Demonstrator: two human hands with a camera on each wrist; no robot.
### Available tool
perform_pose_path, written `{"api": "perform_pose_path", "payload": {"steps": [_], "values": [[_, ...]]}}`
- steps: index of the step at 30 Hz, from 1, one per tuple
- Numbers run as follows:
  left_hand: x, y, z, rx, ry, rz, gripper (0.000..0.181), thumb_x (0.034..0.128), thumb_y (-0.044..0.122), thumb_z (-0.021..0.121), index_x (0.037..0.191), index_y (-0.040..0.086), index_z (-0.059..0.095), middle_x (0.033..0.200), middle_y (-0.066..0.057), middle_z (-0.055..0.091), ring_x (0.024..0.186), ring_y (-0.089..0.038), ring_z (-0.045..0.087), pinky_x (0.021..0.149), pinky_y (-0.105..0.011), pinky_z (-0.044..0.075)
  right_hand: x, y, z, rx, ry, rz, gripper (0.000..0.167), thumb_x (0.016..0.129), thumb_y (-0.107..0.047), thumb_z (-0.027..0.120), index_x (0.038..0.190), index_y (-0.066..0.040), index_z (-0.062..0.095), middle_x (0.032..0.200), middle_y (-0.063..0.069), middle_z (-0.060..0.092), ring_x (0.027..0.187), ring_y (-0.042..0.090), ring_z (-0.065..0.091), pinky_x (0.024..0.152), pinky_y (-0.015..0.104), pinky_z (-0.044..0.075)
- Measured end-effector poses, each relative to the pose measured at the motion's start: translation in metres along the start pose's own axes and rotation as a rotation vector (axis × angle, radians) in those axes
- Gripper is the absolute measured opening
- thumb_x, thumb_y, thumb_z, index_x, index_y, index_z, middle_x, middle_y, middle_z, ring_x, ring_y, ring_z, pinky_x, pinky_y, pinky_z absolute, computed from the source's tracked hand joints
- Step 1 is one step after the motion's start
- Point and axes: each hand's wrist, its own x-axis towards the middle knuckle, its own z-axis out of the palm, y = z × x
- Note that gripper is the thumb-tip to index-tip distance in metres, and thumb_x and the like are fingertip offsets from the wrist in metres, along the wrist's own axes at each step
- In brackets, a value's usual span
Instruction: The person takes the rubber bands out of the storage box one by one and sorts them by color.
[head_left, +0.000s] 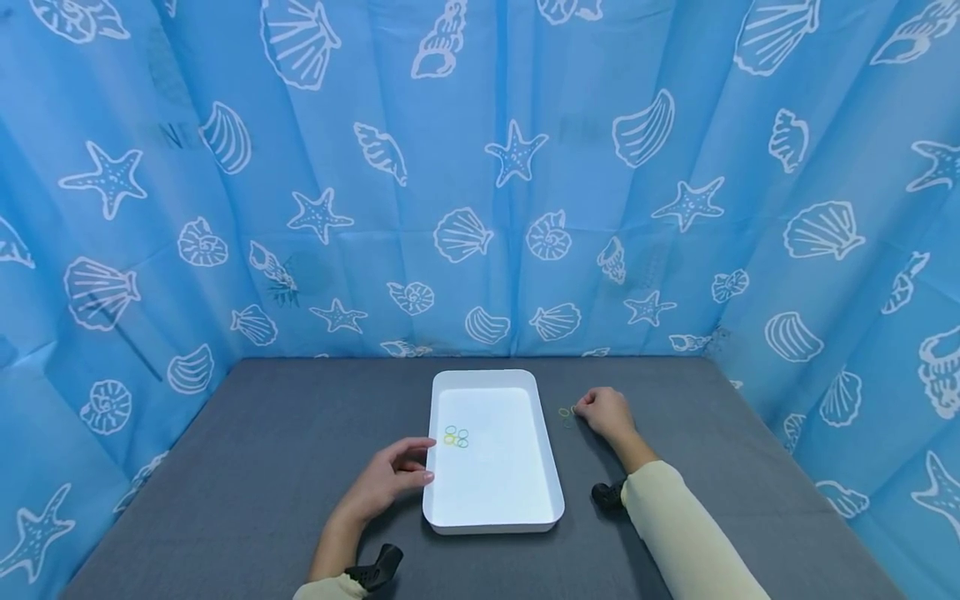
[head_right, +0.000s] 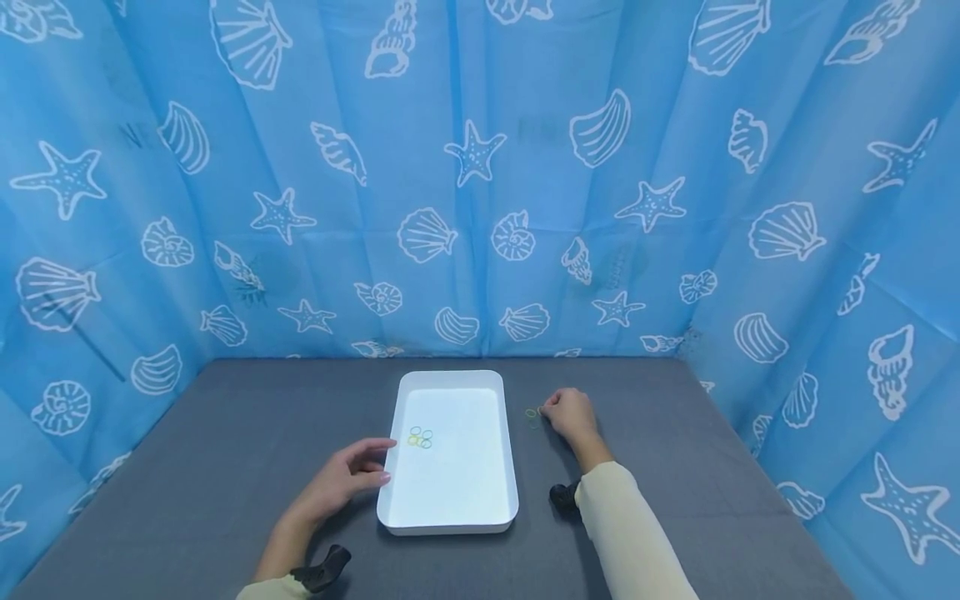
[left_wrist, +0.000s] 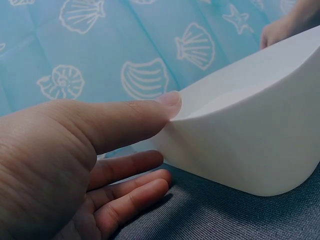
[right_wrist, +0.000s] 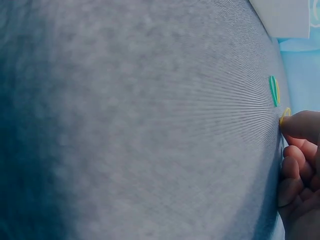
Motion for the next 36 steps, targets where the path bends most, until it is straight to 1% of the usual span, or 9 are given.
{"api": "perform_pose_path", "payload": {"steps": [8, 17, 27, 36], "values": [[0.001, -0.0001, 0.0006, -0.004, 0.001, -0.009, 0.052, 0.0854, 0.021, 0.076, 0.133, 0.011, 0.058, 0.128, -0.015, 0.056, 0.096, -0.024, 0.058, 0.081, -0.038, 0.048, 0.0027, 0.0012, -0.0014, 0.004, -0.021, 0.03, 0.015, 0.085, -0.012, 0.068, 0.073, -0.004, 0.066, 0.076, 0.006, 0.065, 0.066, 0.019, 0.055, 0.063, 0.036, 0.044], [-0.0008, 0.0037, 0.0007, 0.003, 0.011, -0.026, 0.052, 0.0853, 0.021, 0.076, 0.133, 0.011, 0.058, 0.128, -0.015, 0.057, 0.095, -0.023, 0.058, 0.081, -0.038, 0.048, 0.0021, 0.0, -0.0052, -0.002, -0.037, 0.005, 0.014, 0.085, -0.011, 0.067, 0.073, -0.002, 0.066, 0.073, 0.005, 0.063, 0.065, 0.02, 0.054, 0.063, 0.037, 0.044], [-0.0003, 0.0018, 0.0004, -0.003, 0.003, -0.006, 0.051, 0.0856, 0.02, 0.076, 0.133, 0.011, 0.058, 0.128, -0.016, 0.057, 0.096, -0.023, 0.059, 0.081, -0.038, 0.048, 0.001, 0.0034, -0.005, 0.026, -0.041, 0.006, 0.013, 0.086, -0.01, 0.067, 0.075, -0.001, 0.067, 0.075, 0.006, 0.064, 0.067, 0.02, 0.055, 0.066, 0.039, 0.045], [0.0008, 0.0008, 0.0012, 0.009, 0.011, -0.008, 0.051, 0.0854, 0.019, 0.076, 0.133, 0.011, 0.058, 0.128, -0.016, 0.057, 0.095, -0.023, 0.059, 0.081, -0.039, 0.049, 0.002, 0.0033, -0.0044, 0.024, -0.049, 0.009, 0.012, 0.085, -0.009, 0.067, 0.077, 0.0, 0.069, 0.078, 0.007, 0.066, 0.07, 0.022, 0.056, 0.069, 0.042, 0.046]]}}
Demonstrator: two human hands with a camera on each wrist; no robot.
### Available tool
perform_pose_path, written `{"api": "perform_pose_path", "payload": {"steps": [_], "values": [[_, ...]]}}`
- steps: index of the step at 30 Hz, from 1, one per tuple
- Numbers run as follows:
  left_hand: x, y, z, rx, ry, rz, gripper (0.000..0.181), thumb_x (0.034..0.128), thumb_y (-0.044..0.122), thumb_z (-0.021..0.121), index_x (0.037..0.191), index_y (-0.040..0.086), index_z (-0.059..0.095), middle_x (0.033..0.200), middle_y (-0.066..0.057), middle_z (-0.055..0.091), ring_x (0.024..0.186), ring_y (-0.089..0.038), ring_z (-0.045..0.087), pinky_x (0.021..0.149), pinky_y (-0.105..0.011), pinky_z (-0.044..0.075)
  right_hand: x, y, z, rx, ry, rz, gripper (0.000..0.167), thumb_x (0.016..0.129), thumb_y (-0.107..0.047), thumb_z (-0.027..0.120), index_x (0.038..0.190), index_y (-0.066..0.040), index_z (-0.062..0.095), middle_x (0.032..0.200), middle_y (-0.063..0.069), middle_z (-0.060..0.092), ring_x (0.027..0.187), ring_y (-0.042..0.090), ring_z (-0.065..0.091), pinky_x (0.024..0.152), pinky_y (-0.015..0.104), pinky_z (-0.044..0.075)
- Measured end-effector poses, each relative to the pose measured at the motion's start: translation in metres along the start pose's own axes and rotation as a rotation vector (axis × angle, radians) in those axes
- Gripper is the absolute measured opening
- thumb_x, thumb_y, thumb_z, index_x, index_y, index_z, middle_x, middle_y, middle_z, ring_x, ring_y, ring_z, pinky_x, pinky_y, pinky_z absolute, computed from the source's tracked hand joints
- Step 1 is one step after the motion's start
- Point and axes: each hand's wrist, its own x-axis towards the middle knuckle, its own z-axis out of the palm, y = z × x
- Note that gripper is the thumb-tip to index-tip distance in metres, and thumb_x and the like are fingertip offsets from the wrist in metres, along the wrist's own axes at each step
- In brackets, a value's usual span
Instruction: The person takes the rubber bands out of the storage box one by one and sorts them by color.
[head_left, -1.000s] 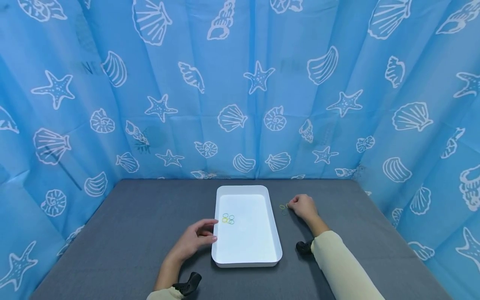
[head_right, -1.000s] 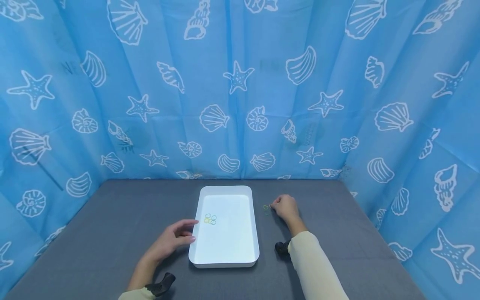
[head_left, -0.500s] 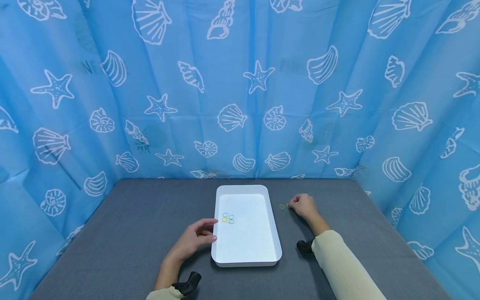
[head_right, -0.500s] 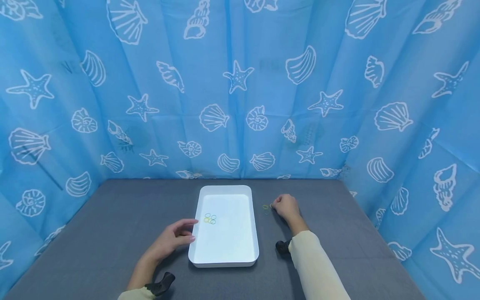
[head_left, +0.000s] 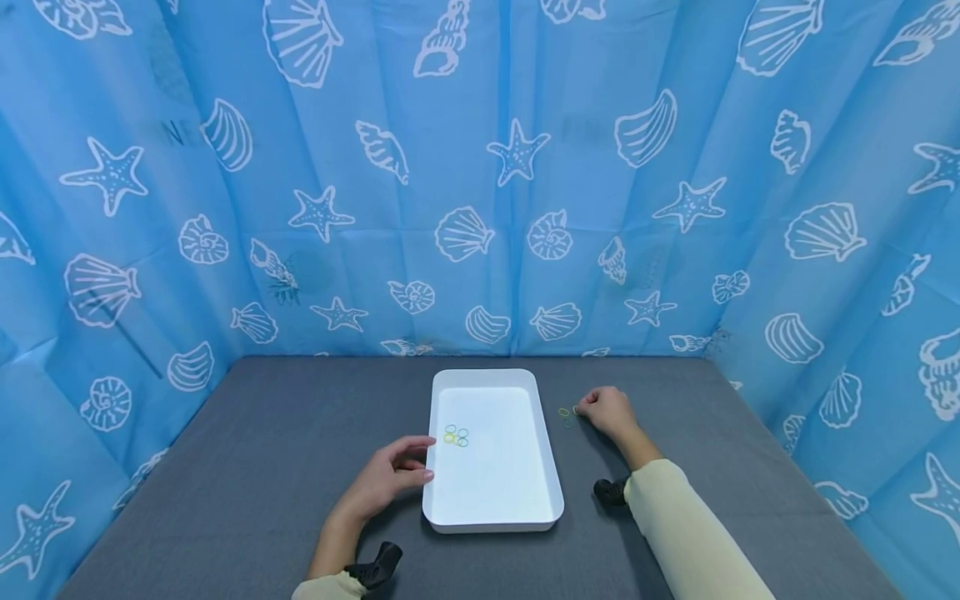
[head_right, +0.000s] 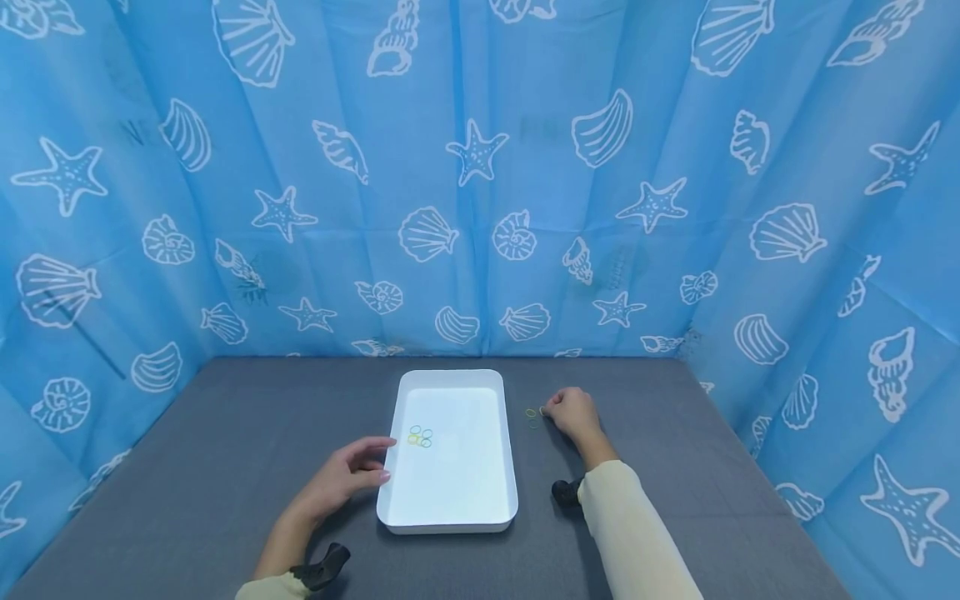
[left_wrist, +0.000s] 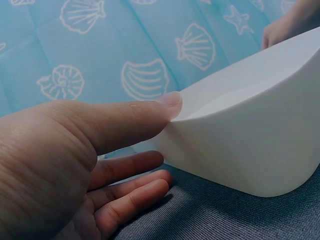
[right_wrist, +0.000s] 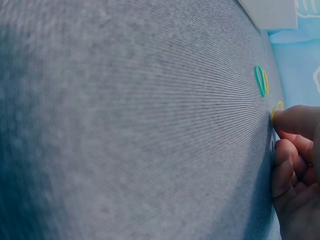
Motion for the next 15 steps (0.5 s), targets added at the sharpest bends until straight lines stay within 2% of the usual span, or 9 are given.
{"api": "perform_pose_path", "payload": {"steps": [15], "values": [[0.0006, -0.0027, 0.001, -0.001, 0.009, 0.002, 0.051, 0.0864, 0.016, 0.074, 0.134, 0.01, 0.057, 0.128, -0.016, 0.057, 0.095, -0.023, 0.058, 0.081, -0.039, 0.048, -0.0011, -0.0014, -0.0013, 0.0, 0.004, -0.01, 0.012, 0.085, -0.01, 0.067, 0.081, 0.0, 0.071, 0.08, 0.009, 0.067, 0.073, 0.023, 0.057, 0.071, 0.041, 0.045]]}}
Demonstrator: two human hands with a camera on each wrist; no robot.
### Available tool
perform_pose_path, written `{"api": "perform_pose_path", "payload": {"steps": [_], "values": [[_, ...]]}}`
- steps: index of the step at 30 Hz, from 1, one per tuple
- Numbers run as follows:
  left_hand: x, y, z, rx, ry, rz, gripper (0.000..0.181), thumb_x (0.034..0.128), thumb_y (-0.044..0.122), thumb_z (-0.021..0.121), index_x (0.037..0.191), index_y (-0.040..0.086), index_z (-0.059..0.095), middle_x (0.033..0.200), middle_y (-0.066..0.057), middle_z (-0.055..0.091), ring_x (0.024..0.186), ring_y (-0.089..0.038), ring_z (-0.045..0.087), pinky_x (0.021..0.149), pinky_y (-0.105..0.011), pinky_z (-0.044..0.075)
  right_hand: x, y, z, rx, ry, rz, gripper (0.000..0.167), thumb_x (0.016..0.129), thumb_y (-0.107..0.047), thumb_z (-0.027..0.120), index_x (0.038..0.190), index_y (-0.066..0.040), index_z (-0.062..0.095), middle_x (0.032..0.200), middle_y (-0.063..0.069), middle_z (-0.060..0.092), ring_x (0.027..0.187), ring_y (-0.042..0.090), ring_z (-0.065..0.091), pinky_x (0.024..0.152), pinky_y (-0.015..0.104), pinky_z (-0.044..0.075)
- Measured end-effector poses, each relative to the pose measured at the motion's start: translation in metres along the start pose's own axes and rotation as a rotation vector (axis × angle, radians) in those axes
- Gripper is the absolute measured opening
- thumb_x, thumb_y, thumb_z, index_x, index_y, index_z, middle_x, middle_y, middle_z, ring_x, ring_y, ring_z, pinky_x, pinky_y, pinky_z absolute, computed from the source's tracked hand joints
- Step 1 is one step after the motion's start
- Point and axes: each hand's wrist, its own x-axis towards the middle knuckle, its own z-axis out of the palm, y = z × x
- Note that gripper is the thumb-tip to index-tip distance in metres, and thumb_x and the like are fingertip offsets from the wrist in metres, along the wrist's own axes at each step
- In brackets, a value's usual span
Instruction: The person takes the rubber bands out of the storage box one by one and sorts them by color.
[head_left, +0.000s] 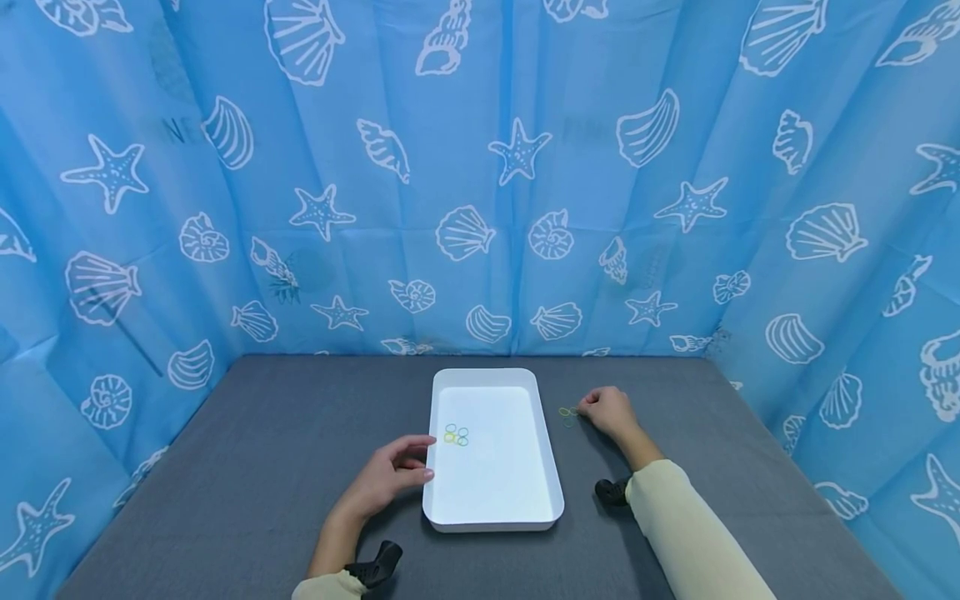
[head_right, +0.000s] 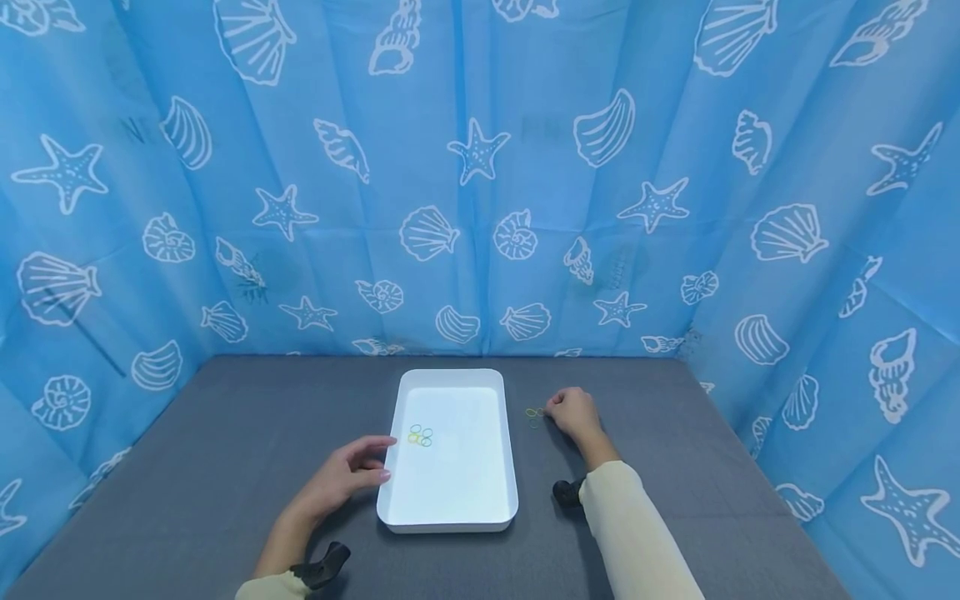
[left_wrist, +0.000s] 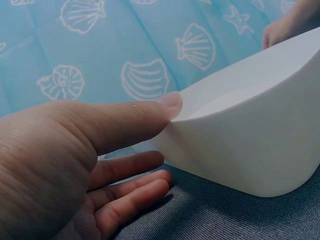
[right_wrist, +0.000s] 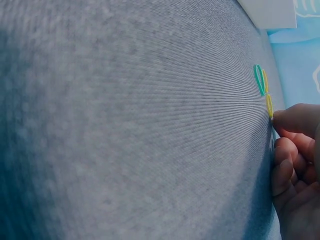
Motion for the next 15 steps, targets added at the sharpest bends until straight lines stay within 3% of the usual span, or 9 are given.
{"api": "perform_pose_path", "payload": {"steps": [7, 15], "values": [[-0.0012, 0.0011, 0.0002, 0.02, -0.008, 0.008, 0.05, 0.0871, 0.012, 0.073, 0.134, 0.006, 0.056, 0.128, -0.019, 0.056, 0.095, -0.023, 0.058, 0.08, -0.04, 0.049, -0.0001, -0.0005, 0.0013, -0.01, 0.008, 0.017, 0.012, 0.086, -0.01, 0.067, 0.078, -0.001, 0.07, 0.08, 0.008, 0.067, 0.073, 0.023, 0.057, 0.071, 0.042, 0.046], [-0.0016, 0.0016, -0.001, -0.018, -0.018, 0.008, 0.052, 0.0868, 0.016, 0.074, 0.135, 0.009, 0.056, 0.128, -0.016, 0.056, 0.096, -0.023, 0.058, 0.081, -0.039, 0.049, 0.0005, -0.002, 0.0029, -0.024, 0.004, 0.029, 0.014, 0.086, -0.011, 0.068, 0.076, -0.001, 0.069, 0.076, 0.007, 0.065, 0.07, 0.022, 0.056, 0.067, 0.039, 0.044]]}}
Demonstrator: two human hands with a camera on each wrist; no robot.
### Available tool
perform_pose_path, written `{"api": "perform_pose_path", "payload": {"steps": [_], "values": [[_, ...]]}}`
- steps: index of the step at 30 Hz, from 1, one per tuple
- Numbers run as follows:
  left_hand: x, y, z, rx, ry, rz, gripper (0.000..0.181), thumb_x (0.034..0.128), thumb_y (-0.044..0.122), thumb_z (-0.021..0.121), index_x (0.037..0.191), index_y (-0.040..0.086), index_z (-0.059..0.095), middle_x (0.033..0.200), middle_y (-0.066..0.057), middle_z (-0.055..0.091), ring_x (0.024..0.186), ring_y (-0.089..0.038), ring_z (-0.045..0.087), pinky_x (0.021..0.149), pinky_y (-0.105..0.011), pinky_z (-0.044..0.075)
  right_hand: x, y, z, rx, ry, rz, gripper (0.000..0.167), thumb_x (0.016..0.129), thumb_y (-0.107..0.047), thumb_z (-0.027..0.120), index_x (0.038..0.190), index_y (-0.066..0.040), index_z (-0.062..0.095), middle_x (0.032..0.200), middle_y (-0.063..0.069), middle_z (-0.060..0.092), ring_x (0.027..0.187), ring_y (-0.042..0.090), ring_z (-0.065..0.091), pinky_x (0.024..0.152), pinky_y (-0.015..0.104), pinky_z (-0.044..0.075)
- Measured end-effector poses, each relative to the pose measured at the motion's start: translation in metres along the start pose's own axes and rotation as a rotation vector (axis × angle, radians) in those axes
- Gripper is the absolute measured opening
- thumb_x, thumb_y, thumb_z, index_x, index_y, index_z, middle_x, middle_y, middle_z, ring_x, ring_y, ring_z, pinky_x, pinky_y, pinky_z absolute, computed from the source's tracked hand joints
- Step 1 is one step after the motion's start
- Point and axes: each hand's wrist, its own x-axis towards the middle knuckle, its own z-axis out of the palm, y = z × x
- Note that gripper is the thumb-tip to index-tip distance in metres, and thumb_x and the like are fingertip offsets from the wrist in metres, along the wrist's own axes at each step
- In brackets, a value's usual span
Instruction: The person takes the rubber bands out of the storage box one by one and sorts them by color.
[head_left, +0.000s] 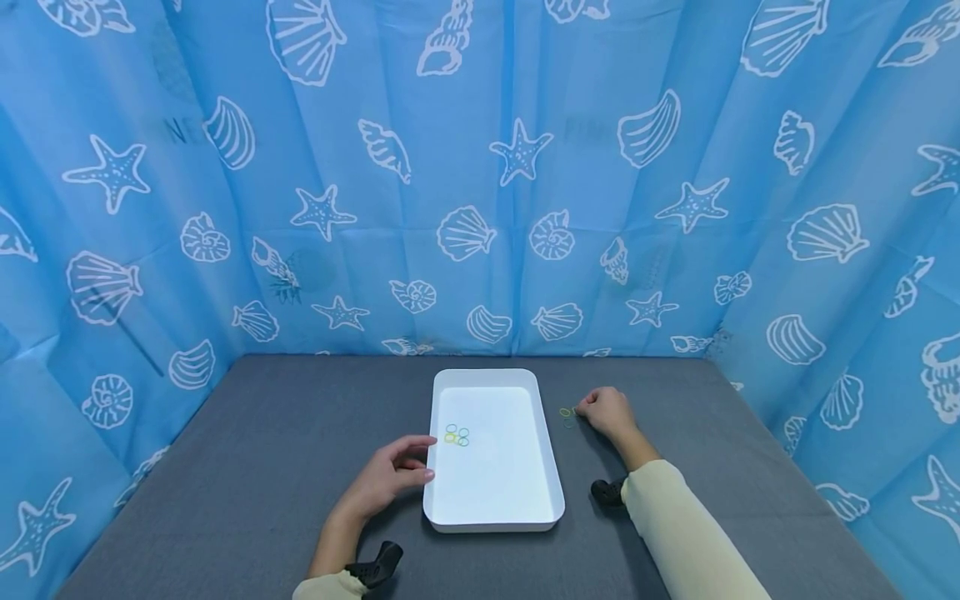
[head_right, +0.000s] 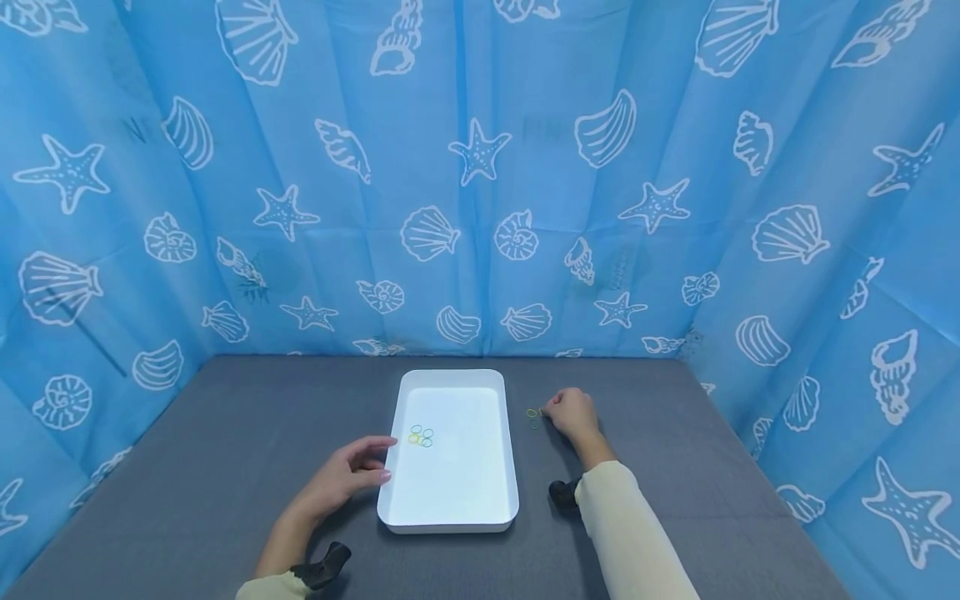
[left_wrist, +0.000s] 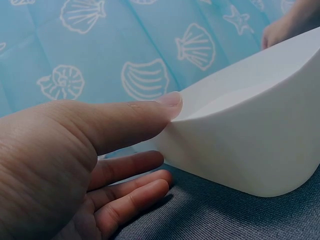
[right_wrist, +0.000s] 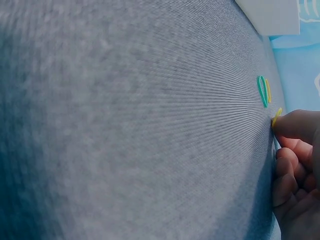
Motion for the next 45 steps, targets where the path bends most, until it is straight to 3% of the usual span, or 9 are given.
{"api": "perform_pose_path", "payload": {"steps": [19, 27, 35, 45], "values": [[-0.001, 0.004, 0.001, 0.023, 0.014, 0.0, 0.049, 0.0875, 0.012, 0.073, 0.134, 0.008, 0.057, 0.128, -0.017, 0.057, 0.095, -0.023, 0.058, 0.081, -0.039, 0.048, -0.001, 0.0, -0.001, -0.005, 0.022, -0.003, 0.015, 0.085, -0.011, 0.067, 0.072, -0.003, 0.065, 0.072, 0.005, 0.061, 0.064, 0.02, 0.053, 0.061, 0.035, 0.042], [0.002, -0.003, 0.001, 0.023, 0.017, 0.008, 0.051, 0.0867, 0.015, 0.074, 0.134, 0.01, 0.057, 0.128, -0.016, 0.057, 0.095, -0.023, 0.058, 0.081, -0.04, 0.048, -0.003, -0.001, -0.003, 0.041, 0.022, 0.018, 0.014, 0.087, -0.01, 0.065, 0.076, -0.002, 0.066, 0.075, 0.007, 0.062, 0.066, 0.02, 0.053, 0.06, 0.034, 0.041], [-0.014, 0.026, 0.003, 0.019, 0.02, 0.007, 0.047, 0.0879, 0.009, 0.071, 0.133, 0.005, 0.057, 0.127, -0.02, 0.057, 0.095, -0.025, 0.058, 0.082, -0.04, 0.048, -0.002, 0.0, -0.001, 0.137, 0.054, 0.007, 0.011, 0.086, -0.011, 0.068, 0.084, 0.0, 0.069, 0.08, 0.008, 0.064, 0.071, 0.021, 0.055, 0.063, 0.034, 0.043], [0.0, -0.001, 0.001, 0.022, 0.007, 0.014, 0.051, 0.0869, 0.015, 0.074, 0.135, 0.009, 0.056, 0.128, -0.016, 0.057, 0.096, -0.022, 0.059, 0.082, -0.04, 0.048, 0.0, -0.014, -0.001, 0.246, 0.074, -0.06, 0.011, 0.088, -0.008, 0.068, 0.094, 0.001, 0.069, 0.088, 0.011, 0.065, 0.079, 0.024, 0.057, 0.067, 0.035, 0.044]]}}
